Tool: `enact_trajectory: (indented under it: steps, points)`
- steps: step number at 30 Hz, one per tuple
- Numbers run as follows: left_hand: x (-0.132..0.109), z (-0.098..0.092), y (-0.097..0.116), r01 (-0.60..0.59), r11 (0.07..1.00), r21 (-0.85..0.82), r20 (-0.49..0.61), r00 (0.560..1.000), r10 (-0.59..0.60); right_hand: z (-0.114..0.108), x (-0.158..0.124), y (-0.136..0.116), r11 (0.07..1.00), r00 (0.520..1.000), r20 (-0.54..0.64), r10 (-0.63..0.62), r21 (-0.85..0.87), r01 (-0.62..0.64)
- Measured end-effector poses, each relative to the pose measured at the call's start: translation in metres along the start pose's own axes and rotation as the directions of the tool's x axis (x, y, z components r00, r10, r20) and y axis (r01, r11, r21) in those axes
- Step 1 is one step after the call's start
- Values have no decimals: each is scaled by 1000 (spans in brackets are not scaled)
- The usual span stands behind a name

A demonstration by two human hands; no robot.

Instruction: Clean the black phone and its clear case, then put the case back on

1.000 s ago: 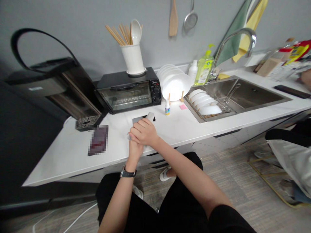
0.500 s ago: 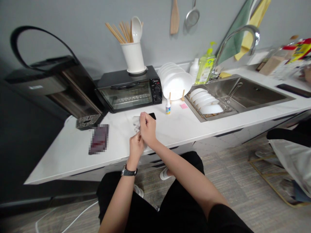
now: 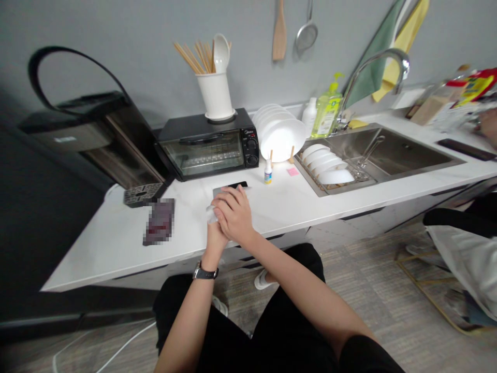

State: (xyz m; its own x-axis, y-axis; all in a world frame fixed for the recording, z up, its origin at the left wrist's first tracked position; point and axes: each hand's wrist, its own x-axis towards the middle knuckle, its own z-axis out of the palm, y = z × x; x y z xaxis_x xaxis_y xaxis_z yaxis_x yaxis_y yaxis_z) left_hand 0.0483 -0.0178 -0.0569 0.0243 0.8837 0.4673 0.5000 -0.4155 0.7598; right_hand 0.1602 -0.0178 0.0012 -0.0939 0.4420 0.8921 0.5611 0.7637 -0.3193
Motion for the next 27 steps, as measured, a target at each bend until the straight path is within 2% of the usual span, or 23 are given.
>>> enact_trajectory:
  steps: [3, 4, 7, 8, 9, 10, 12, 15, 18, 23, 27]
  points:
    - [1, 1, -3, -31, 998, 58, -23, 999, 32, -7, 9, 14, 983, 973, 152, -173, -37, 180]
    - [1, 1, -4, -36, 997, 75, -27, 999, 38, -10, 15, 20, 965, 945, 212, -247, -34, 260]
    - [1, 0, -5, -33, 990, 140, -19, 999, 36, -18, 34, 31, 887, 821, 375, -431, 8, 462]
    - [0, -1, -6, -30, 986, 164, -12, 999, 32, -19, 40, 33, 873, 795, 402, -454, 21, 488]
    - [0, -1, -6, -27, 983, 184, -5, 1000, 29, -19, 44, 33, 873, 789, 413, -454, 27, 488]
    - [0, -1, -6, -28, 980, 196, 1, 1000, 28, -19, 47, 32, 883, 800, 409, -438, 29, 468]
    - [0, -1, -5, -40, 980, 197, 11, 999, 39, -13, 48, 29, 918, 852, 367, -374, 14, 396]
    - [1, -2, -4, -57, 981, 186, 18, 998, 54, 0, 39, 23, 965, 946, 212, -246, -37, 259]
    - [2, -4, -3, -54, 981, 184, 29, 998, 49, 11, 28, 18, 990, 989, 69, -134, -41, 137]
    - [3, -5, 0, -66, 975, 212, 67, 996, 53, 15, 27, 7, 995, 996, -27, 89, 48, -88]
    - [4, -4, 5, -61, 987, 150, 26, 998, 57, 16, 29, -1, 936, 941, -62, 333, 142, -322]
